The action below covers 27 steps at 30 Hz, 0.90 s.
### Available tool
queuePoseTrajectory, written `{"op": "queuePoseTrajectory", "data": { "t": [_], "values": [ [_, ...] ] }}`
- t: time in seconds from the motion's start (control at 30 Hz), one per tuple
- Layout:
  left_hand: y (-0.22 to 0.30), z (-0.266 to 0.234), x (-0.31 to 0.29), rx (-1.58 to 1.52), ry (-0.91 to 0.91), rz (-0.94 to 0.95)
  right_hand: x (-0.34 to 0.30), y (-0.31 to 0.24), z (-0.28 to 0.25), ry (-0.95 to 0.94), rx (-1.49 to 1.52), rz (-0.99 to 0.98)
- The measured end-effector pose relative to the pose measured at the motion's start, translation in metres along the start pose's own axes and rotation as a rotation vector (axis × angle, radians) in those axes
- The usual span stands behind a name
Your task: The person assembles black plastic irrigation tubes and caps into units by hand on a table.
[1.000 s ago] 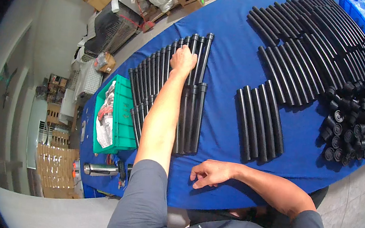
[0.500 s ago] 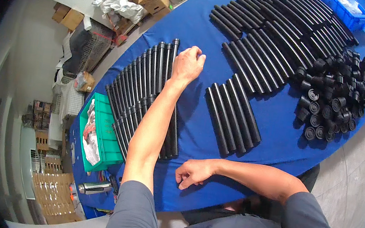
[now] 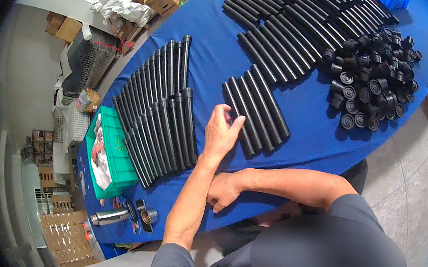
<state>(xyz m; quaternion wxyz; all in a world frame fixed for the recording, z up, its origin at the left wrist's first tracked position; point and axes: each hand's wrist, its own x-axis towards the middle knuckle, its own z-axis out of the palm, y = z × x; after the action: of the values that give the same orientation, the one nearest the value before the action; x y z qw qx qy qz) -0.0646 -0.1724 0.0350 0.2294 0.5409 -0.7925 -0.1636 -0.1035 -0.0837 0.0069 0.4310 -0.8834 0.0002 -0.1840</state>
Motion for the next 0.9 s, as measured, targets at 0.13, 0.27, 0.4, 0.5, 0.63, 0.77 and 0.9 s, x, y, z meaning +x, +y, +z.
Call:
{"op": "queuePoseTrajectory", "data": {
  "t": [0.13,0.27,0.4,0.5,0.63,0.77,0.9],
  "values": [
    [-0.008,-0.003,-0.014,-0.155,0.002,-0.168,-0.012,-0.019,0.000,0.070,-0.159,0.107],
    [-0.005,-0.005,-0.024,-0.195,0.035,-0.272,-0.028,-0.049,0.015,0.284,-0.298,0.147],
    [-0.008,0.005,-0.020,-0.088,0.175,-0.279,-0.083,-0.084,-0.022,0.464,-0.698,0.161],
    [0.000,0.016,-0.026,-0.070,0.264,-0.213,-0.139,-0.100,-0.113,0.498,-1.120,0.849],
    [0.001,0.020,-0.027,-0.085,0.336,-0.223,-0.222,-0.078,-0.200,0.735,-1.328,1.049],
    [-0.001,0.022,-0.030,-0.068,0.308,-0.257,-0.244,-0.054,-0.213,0.534,-1.251,1.254],
    [-0.006,0.031,-0.028,-0.092,0.379,-0.215,-0.257,-0.032,-0.209,0.532,-1.379,1.311]
  ]
}}
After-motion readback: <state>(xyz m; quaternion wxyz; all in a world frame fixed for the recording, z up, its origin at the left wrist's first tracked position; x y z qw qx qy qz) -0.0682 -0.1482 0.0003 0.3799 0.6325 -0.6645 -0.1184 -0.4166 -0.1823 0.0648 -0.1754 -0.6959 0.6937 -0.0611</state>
